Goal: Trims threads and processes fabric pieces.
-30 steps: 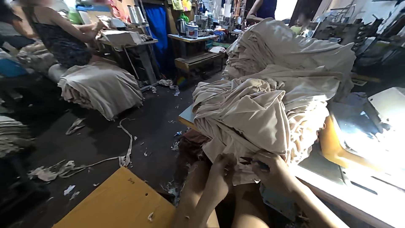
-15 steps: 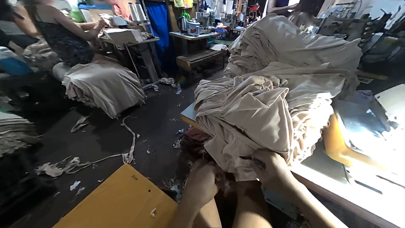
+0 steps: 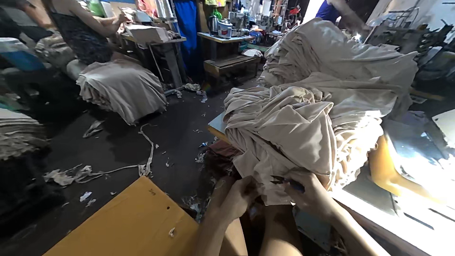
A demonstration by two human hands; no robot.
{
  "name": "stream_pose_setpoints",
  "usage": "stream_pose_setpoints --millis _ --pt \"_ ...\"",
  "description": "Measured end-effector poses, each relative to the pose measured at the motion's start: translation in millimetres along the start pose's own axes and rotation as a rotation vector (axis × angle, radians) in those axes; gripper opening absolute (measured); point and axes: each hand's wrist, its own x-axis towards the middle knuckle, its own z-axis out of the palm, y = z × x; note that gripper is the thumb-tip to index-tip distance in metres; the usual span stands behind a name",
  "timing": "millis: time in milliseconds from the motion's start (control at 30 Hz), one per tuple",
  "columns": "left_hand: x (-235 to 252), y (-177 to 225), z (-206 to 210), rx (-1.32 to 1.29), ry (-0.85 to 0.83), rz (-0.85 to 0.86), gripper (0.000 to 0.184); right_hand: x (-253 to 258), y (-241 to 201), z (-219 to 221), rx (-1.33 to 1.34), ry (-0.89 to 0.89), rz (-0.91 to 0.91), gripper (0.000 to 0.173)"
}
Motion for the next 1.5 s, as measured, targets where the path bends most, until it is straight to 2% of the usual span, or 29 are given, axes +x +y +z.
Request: stream_pose_setpoints --millis 67,167,400,500,600,667,733,800,933,1067,1167,1233,1300,1333,1400,1467,1500 --pt "-1.3 -4.0 -4.6 -0.16 -0.019 0.021 0.009 -0.4 -3.7 0.1 -0.081 -0.072 0.005 0.032" --pt "-2.3 -1.3 -2.3 -0.227 -0.027 0.02 0.004 -0.6 -10.7 3.8 -0.22 -0.1 -0.021 0.035" --pt "-7.8 4.3 7.1 -0.224 -0.013 -0.004 0.005 2.6 -5.7 27.0 -0.38 0.083 -0.185 0.036" --pt "-9.3 0.4 0.6 -0.025 -0.067 -0.021 0.007 5.2 -7.0 29.5 -0.383 0.039 -0.1 0.036" --pt "-10.1 -9.9 -18.2 0.44 -0.12 -0.099 0.024 8.8 -7.3 17.8 -0.189 0.068 -0.007 0.03" --pt "-7.8 -11.1 -18.9 0.589 0.014 -0.13 0.043 10.8 -2.8 14.5 -0.078 0.105 -0.005 0.028" --pt "-1.7 1.8 -9.5 0.569 0.149 -0.099 0.051 12.8 -1.6 13.1 -0.033 0.112 -0.019 0.029" --pt "5.8 16.1 5.0 0.495 0.179 -0.069 0.049 12.6 -1.9 11.0 -0.013 0.1 -0.024 0.031" --pt "17.2 5.3 17.0 0.39 0.054 -0.005 0.039 11.3 0.0 8.2 0.013 0.091 -0.045 0.029" --pt "0.9 -4.6 0.9 0.148 0.026 0.038 0.018 7.7 -1.1 8.2 -0.053 0.009 -0.025 0.031" --pt "-5.3 -18.0 -11.6 -0.084 0.059 0.032 0.013 7.0 -10.2 9.9 -0.217 -0.141 -0.002 0.034" --pt "-10.3 -13.6 -19.4 -0.003 -0.008 -0.032 0.013 7.2 -12.9 12.1 -0.27 -0.175 -0.003 0.034" --pt "-16.9 -6.5 -25.7 0.251 -0.159 -0.089 0.016 6.8 -10.6 10.0 -0.205 -0.111 -0.007 0.033" --pt "-19.6 -4.6 -25.9 0.407 -0.182 -0.109 0.021 6.4 -7.4 8.7 -0.147 -0.038 -0.015 0.031" --pt "-19.0 -14.5 -15.8 0.623 0.027 -0.031 0.032 6.5 0.6 7.5 -0.073 0.101 -0.053 0.028" --pt "-10.0 -6.6 1.8 0.612 0.259 0.041 0.04 8.8 3.1 7.7 -0.042 0.15 -0.08 0.031" --pt "-5.8 3.2 12.3 0.582 0.303 0.035 0.042 9.2 2.2 8.1 -0.038 0.15 -0.08 0.031"
